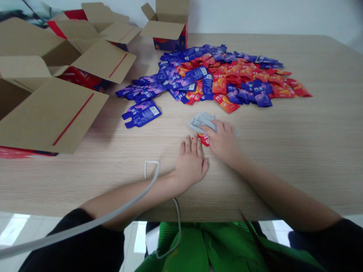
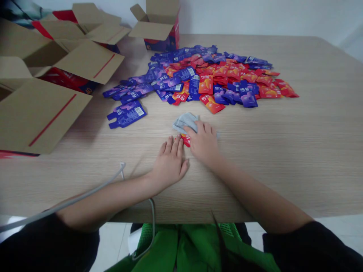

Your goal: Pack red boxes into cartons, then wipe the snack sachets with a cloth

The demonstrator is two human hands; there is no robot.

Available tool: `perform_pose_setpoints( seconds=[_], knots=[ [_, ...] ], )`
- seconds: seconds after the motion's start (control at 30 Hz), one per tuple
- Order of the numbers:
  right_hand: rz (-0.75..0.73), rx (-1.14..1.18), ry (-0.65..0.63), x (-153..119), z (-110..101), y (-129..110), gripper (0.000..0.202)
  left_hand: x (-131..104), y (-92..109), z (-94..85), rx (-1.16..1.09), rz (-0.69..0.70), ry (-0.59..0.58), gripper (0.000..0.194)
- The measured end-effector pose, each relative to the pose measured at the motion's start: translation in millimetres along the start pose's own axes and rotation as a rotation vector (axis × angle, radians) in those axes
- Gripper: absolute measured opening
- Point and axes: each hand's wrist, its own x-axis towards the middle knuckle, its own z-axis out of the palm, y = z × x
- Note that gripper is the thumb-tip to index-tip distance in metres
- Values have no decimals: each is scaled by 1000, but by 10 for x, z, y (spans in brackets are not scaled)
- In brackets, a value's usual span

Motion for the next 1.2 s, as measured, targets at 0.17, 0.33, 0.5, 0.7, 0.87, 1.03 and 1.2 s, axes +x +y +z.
perform_pose_setpoints(
  seconds=[0.17,0.33,0.5,0.7,0.87,1.03,1.2],
  knots=[
    [135,-21,30,-146,23,375,48,2,0,-11,-8,-4,-18,74],
    [138,53,28,-219,20,651,48,3,6,-15,0,8,-25,73],
    [91,292,150,-9,-128,498,52,-2,5,-12,4,1,-14,72],
    [-105,144,-6,148,-68,-170,45,2,3,-6,13,9,-14,71],
    [-68,-8,-48,30,-7,11,47,-1,17,-16,9,-5,-17,73],
    [131,-51,15,-231,9,598,52,-4,22,-35,9,-12,-44,73],
    [131,-33,8,-379,33,923,54,-3,11,-16,7,-15,-23,73]
  ],
)
